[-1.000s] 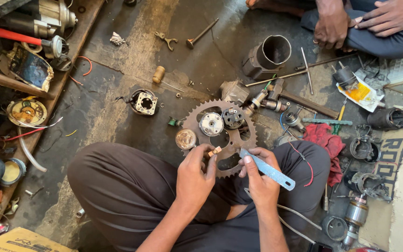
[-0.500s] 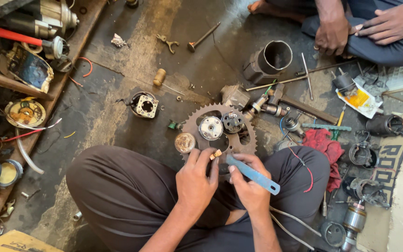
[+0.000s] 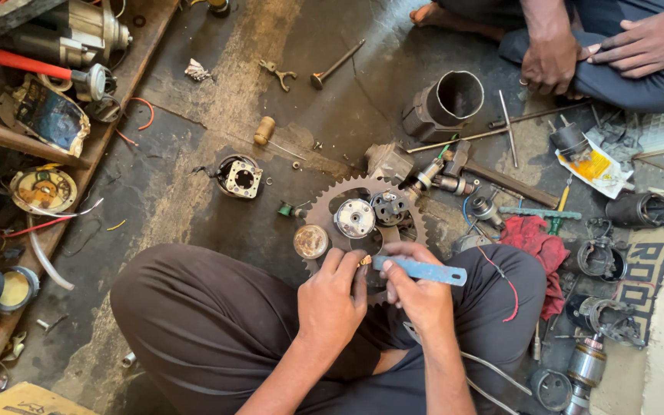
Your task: The person sits on the floor and uses a blue metal file to smooth the edges of a small cylindrical metal part. They hold the part in their left hand and file it with their right hand, repeatedly rotating the part to work on different sides.
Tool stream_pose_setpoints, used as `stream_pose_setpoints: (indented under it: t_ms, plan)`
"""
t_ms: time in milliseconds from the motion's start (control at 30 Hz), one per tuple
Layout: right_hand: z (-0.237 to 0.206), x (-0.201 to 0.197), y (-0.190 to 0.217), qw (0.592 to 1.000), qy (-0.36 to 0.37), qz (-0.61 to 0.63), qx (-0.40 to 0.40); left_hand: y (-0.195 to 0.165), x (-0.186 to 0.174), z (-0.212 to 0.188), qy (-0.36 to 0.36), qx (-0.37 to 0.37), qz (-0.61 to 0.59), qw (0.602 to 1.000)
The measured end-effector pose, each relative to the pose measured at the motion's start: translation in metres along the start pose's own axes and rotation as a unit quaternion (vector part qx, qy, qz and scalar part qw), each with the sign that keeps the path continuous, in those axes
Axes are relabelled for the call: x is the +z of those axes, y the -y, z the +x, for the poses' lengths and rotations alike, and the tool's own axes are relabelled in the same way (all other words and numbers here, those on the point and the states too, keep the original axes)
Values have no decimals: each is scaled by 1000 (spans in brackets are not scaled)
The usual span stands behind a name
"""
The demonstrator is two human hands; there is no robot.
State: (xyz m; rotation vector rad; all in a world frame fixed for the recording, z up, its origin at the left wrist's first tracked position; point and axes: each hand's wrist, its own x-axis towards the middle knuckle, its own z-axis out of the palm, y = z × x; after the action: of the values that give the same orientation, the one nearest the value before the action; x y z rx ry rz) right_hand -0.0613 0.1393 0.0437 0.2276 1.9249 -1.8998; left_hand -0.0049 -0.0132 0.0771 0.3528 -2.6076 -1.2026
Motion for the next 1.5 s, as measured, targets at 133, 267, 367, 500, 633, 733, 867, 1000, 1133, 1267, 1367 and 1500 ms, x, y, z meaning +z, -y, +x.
stream_pose_setpoints:
  t_ms: [133,267,367,500,633,733,867,1000,1133,1267,1367,1500]
  plan:
    - [-1,0,-3,1000,0,25,-10,1,0,0,-5,0,-2,1000]
    - [-4,-4,-8,997,15,72,-29,1,0,0,-5,5,7,1000]
    - [-4,-5,-11,997,26,68,-22,0,2,-1,2,3,26,1000]
    - [-1,-2,-13,996,32,76,-17,1,5,-1,19,0,42,999]
    - [-2,2,-12,998,25,62,-19,1,8,-1,13,4,52,999]
    - [-4,2,-10,997,37,51,-41,2,8,-2,14,5,56,998]
    - [-3,2,-10,997,45,51,-47,1,8,-1,15,8,56,998]
    - [0,4,-14,997,19,54,-49,1,8,0,23,4,58,998]
    - [0,4,-18,997,32,48,-57,1,8,0,24,-1,63,998]
    - [-1,4,-21,996,30,55,-57,2,9,0,23,2,62,998]
    - [0,5,-21,996,29,53,-62,3,9,0,24,1,61,998]
    - [2,3,-16,998,32,56,-24,2,9,0,21,4,65,998]
